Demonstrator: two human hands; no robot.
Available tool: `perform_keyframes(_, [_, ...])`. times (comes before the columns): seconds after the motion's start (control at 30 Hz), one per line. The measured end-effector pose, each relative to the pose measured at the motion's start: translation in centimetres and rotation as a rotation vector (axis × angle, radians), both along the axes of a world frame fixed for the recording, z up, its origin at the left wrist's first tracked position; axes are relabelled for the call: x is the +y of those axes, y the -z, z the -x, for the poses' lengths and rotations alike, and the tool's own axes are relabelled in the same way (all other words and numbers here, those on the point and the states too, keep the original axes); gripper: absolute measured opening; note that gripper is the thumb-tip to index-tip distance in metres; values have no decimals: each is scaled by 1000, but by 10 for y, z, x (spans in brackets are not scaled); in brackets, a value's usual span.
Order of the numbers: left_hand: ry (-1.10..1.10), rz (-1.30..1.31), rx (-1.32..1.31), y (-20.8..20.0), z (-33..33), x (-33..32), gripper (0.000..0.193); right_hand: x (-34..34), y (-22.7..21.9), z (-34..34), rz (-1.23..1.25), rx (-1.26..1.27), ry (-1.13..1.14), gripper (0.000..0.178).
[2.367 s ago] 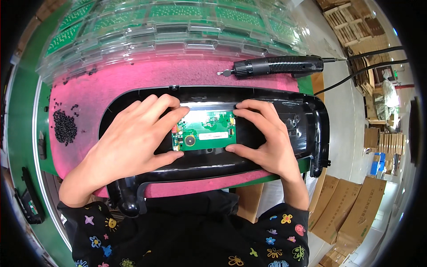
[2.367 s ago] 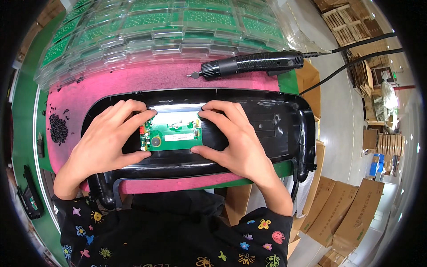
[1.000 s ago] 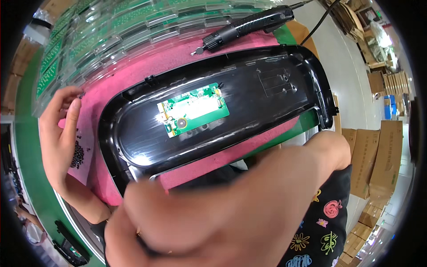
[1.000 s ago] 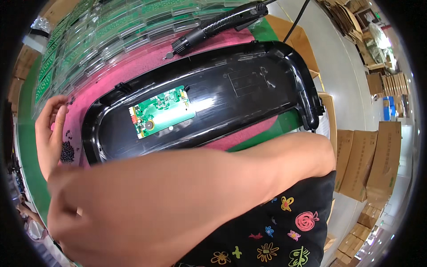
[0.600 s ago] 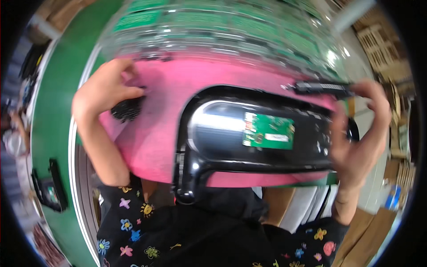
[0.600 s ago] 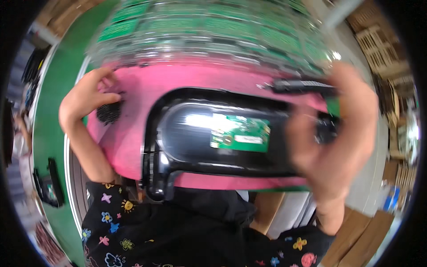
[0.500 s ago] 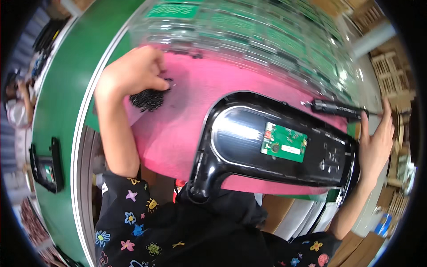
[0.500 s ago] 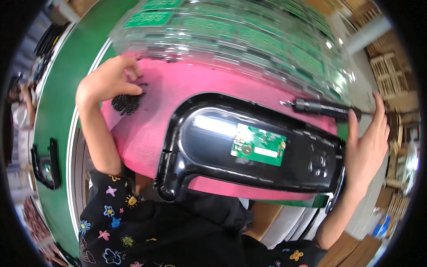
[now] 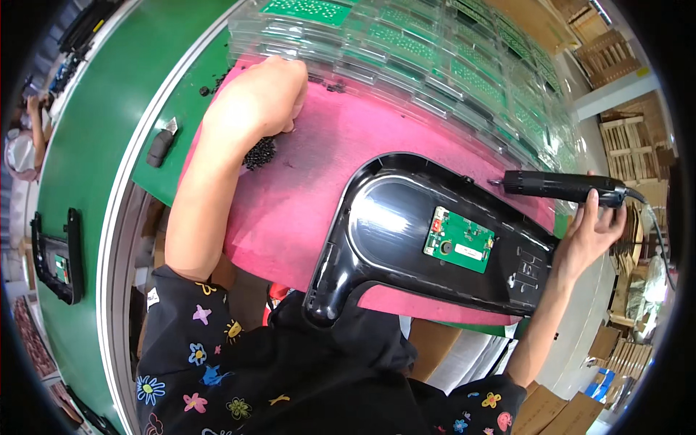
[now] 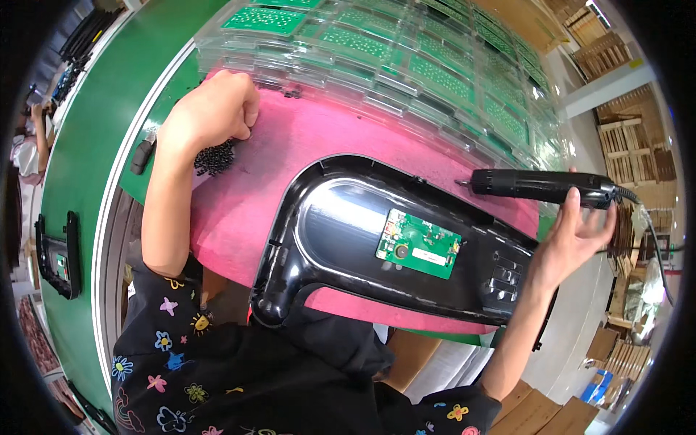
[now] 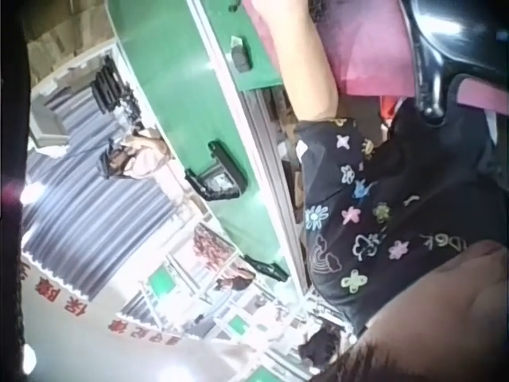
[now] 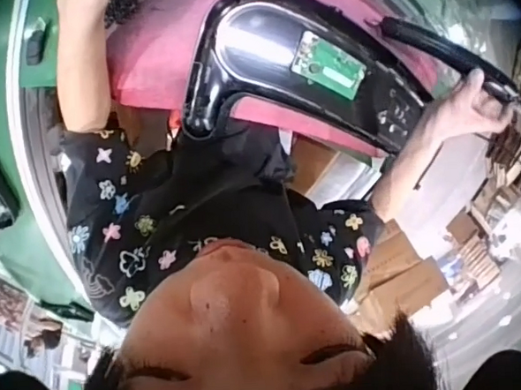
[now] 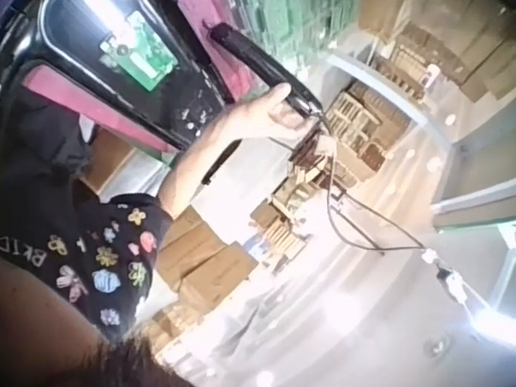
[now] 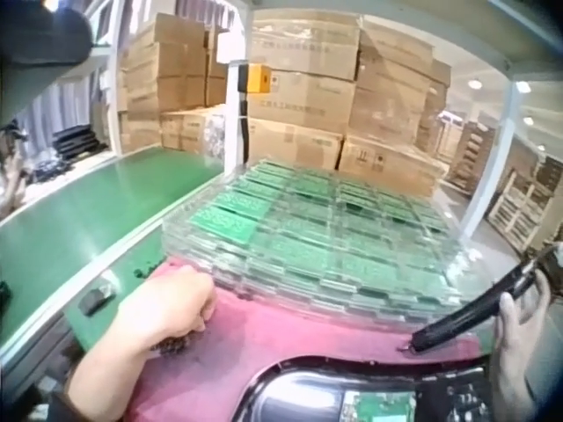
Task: Assembling an electronic component by placing a PCB into a plastic casing and securing it with screws using an electric screwdriver.
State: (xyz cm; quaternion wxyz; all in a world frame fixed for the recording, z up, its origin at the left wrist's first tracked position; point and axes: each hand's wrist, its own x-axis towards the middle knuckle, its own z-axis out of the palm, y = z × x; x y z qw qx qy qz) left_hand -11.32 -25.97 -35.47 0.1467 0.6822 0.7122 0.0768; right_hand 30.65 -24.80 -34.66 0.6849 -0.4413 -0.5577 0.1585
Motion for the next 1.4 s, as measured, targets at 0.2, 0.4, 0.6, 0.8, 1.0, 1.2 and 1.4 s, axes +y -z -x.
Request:
perform_keyframes(0.2, [93, -94, 98, 8, 2, 0, 16, -9, -11, 33, 410, 376, -516, 48])
perform_keyframes(0.4, [129, -103, -44, -4, 4, -2, 19, -17, -21, 35, 148, 695, -819, 39])
perform_keyframes(0.6, [349, -444, -460, -31, -63, -14, 13, -42, -19, 55, 127, 825, -1080, 31])
perform_keyframes(0.8, [574, 68, -1037, -10, -118, -30, 14, -62, -19, 63, 83, 771, -1151, 32])
perform_keyframes(1.0, [519, 301, -1165, 11, -123, -30, 13, -71, -22, 53, -11, 703, -1121, 31])
perform_keyframes(1.2, [526, 287, -1171, 16, -125, -29, 14, -74, -18, 55, -61, 641, -1096, 34])
perform_keyframes(1.4, [533, 251, -1084, 18, -126, -30, 14, -73, -12, 57, -82, 572, -1128, 35])
